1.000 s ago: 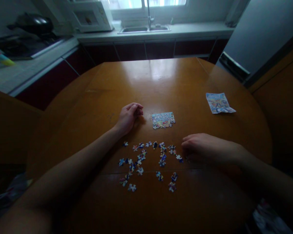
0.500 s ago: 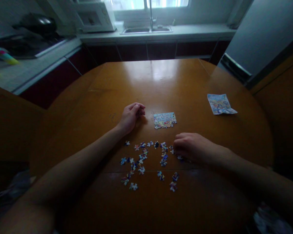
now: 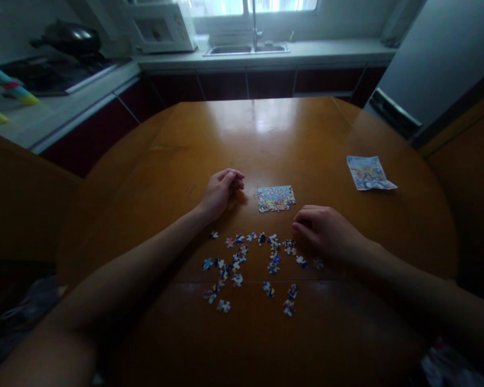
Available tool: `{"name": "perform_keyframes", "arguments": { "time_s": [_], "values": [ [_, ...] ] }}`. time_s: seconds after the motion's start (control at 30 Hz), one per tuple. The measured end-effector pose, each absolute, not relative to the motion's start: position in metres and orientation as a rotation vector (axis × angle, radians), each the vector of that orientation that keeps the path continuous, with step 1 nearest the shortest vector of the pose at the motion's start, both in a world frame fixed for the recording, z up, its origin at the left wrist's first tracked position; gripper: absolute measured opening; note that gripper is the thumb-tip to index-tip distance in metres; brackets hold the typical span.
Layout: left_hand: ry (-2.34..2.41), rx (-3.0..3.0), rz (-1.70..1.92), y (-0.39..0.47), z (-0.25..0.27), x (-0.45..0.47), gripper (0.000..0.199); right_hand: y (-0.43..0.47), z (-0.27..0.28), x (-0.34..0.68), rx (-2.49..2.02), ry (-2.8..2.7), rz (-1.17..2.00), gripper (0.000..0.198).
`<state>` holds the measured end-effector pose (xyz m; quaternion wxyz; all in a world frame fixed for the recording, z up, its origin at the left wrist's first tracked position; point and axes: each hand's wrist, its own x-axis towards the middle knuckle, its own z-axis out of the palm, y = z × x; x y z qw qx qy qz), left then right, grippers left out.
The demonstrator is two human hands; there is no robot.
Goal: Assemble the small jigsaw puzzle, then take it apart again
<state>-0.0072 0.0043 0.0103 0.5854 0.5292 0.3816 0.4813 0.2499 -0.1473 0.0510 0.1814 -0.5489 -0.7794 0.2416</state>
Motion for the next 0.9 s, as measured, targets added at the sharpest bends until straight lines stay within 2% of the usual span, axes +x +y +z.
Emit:
{"name": "perform_keyframes", "arguments": {
  "time_s": [0.33,0.9],
  "values": [
    [0.886,1.231,1.127,0.0039,0.0117,-0.0062,0.019,-0.1464,0.0505,0.2486,-1.586,-2.187,0.71,0.021],
    [0.873,1.222,1.13,0.0038,0.0113,-0.0068,0.018,-0.1521,0.0454,0.252,-1.662,-2.285,0.778,0.012]
  ]
}}
